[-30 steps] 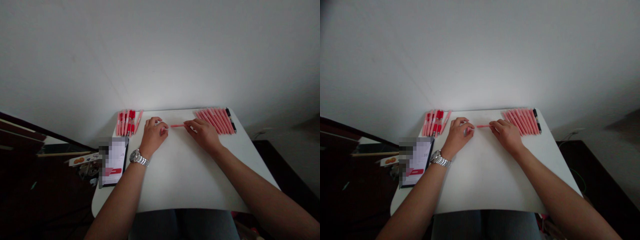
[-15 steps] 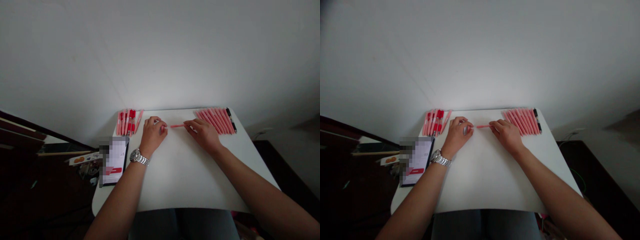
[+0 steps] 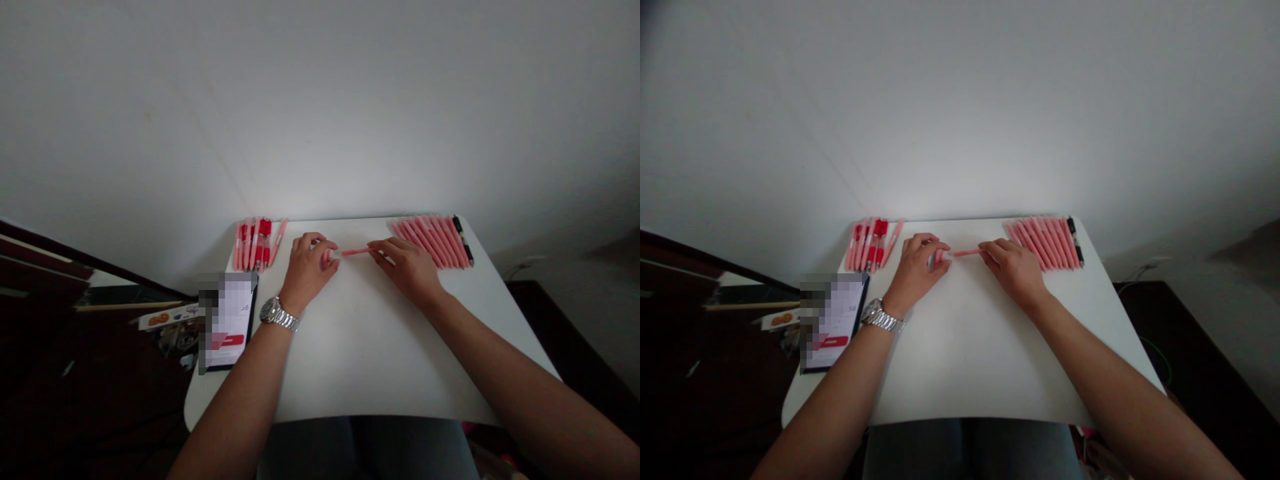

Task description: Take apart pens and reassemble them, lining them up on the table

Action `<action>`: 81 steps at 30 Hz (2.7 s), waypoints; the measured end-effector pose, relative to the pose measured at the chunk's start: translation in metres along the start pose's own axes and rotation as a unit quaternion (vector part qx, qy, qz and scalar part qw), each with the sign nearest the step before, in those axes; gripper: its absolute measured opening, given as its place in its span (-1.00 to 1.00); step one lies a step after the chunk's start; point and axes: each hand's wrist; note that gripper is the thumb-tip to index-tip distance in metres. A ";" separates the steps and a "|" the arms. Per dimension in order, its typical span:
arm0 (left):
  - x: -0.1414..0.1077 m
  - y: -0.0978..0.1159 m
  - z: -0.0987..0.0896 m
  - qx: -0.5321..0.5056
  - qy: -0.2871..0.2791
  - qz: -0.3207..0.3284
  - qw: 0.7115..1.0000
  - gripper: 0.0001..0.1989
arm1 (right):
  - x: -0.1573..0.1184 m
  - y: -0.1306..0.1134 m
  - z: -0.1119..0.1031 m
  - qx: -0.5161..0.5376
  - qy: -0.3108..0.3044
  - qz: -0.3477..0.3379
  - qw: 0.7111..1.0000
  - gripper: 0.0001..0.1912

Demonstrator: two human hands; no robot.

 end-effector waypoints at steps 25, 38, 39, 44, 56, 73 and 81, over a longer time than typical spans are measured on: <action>-0.001 0.000 0.002 0.001 -0.002 0.003 1.000 -0.80 | -0.001 -0.002 0.000 0.008 0.004 0.002 1.000 -0.73; -0.001 -0.001 0.003 0.007 0.003 0.003 1.000 -0.81 | 0.000 -0.003 -0.001 0.023 0.007 -0.009 1.000 -0.75; -0.001 -0.001 0.003 0.007 0.003 0.005 1.000 -0.81 | 0.000 -0.003 -0.002 0.025 0.008 -0.012 1.000 -0.75; -0.001 -0.002 0.003 0.009 -0.004 0.005 1.000 -0.81 | 0.000 -0.003 -0.001 0.040 0.016 -0.014 0.999 -0.75; -0.001 0.000 0.002 0.011 -0.004 -0.001 1.000 -0.84 | 0.000 0.001 0.004 0.118 0.016 0.023 0.993 -0.69; -0.001 0.000 0.003 0.008 0.002 -0.003 1.000 -0.84 | -0.001 0.004 0.010 0.194 0.061 0.077 0.976 -0.77; -0.002 0.002 0.002 0.000 0.000 -0.009 1.000 -0.84 | -0.001 0.007 0.017 0.241 0.066 0.090 0.964 -0.75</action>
Point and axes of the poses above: each hand's wrist, its own x-axis towards the middle knuckle, its own z-axis out of the palm, y = z × x, and after that the axes turned 13 degrees about x, right-handed
